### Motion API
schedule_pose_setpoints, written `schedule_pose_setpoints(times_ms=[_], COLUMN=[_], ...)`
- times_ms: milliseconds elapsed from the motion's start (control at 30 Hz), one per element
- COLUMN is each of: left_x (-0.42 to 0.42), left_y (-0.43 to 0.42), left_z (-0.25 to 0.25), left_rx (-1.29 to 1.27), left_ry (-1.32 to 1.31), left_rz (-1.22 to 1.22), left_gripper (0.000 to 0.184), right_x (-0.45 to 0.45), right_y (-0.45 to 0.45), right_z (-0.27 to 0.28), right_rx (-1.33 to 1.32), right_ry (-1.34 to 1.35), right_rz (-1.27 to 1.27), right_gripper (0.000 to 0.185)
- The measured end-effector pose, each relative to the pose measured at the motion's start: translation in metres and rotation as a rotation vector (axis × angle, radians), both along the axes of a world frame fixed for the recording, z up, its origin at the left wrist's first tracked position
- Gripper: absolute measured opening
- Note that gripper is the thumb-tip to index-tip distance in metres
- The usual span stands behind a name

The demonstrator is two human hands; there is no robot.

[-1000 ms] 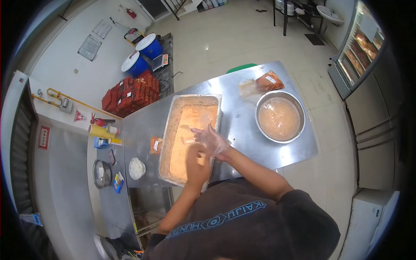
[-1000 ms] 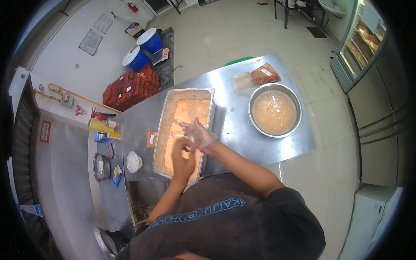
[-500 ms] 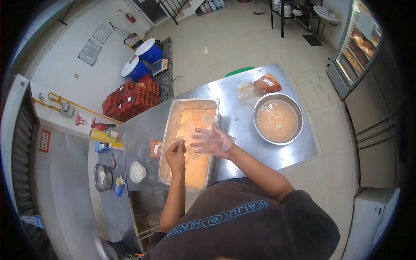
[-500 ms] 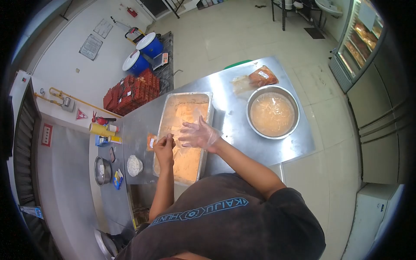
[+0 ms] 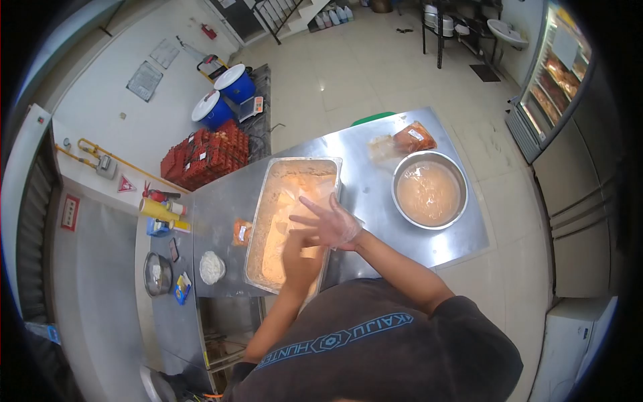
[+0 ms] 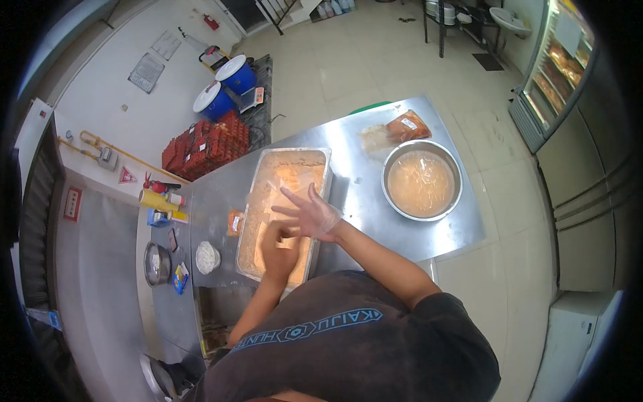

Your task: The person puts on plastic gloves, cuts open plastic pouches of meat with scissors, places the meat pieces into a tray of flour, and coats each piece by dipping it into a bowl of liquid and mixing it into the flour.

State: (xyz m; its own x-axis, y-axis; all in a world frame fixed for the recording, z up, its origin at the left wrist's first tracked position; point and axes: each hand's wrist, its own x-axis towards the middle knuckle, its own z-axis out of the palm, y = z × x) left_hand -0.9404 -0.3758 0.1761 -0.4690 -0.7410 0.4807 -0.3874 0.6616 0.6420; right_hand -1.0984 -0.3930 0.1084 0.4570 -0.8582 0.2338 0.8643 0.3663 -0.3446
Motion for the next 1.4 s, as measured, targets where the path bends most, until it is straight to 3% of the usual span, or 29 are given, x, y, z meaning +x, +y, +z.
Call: schedule_pose_setpoints(times_ms=[100,367,467,567,700,800,900,967,1033,1133,1267,1333,1400], left_x=[-0.020,-0.025,-0.030,-0.033,-0.045,-0.050,-0.048,-0.045,-0.045,-0.052,-0.048,-0.044,-0.047], left_y=[0.011,0.009,0.012,0.012,0.009,0.002,0.014,0.018,0.022,-0.005,0.011,0.022,0.026], left_z=[-0.005,-0.008,-0.006,-0.001,0.029,0.022,0.009,-0.006,-0.023,-0.036,-0.048,-0.027,-0.006], left_rx=[0.083,-0.156,-0.193,-0.112,0.187,-0.348,-0.333,-0.246,-0.057,0.068,-0.061,-0.119,0.066], left_ry=[-0.073,-0.166,-0.145,-0.155,-0.221,-0.270,-0.329,-0.179,0.027,0.000,-0.209,-0.322,-0.218], left_rz=[-0.067,-0.226,-0.271,-0.279,-0.199,-0.442,-0.494,-0.361,-0.139,0.037,-0.227,-0.344,-0.214], left_gripper=[0.016,0.013,0.013,0.011,0.009,0.009,0.010,0.012,0.014,0.020,0.026,0.027,0.027], right_x=[0.003,-0.003,-0.006,-0.017,-0.010,-0.008,-0.012,-0.013,-0.013,-0.014,-0.035,-0.036,-0.032], right_y=[-0.003,-0.013,-0.009,-0.005,-0.018,-0.019,-0.020,-0.015,-0.017,-0.029,-0.015,-0.012,-0.014], right_z=[0.004,0.008,0.019,0.028,0.022,0.022,0.028,0.033,0.030,0.037,0.052,0.052,0.045], right_rx=[-0.031,-0.112,-0.055,0.120,0.012,-0.091,-0.032,0.019,0.001,-0.026,0.057,0.101,0.121], right_ry=[0.044,0.078,-0.101,-0.099,0.048,0.256,0.392,0.554,0.369,0.147,-0.047,0.012,0.131], right_rz=[-0.078,-0.261,-0.306,-0.060,-0.178,-0.285,-0.333,-0.400,-0.478,-0.602,-0.468,-0.505,-0.565], right_gripper=[0.091,0.084,0.086,0.089,0.089,0.089,0.085,0.081,0.080,0.085,0.093,0.094,0.094])
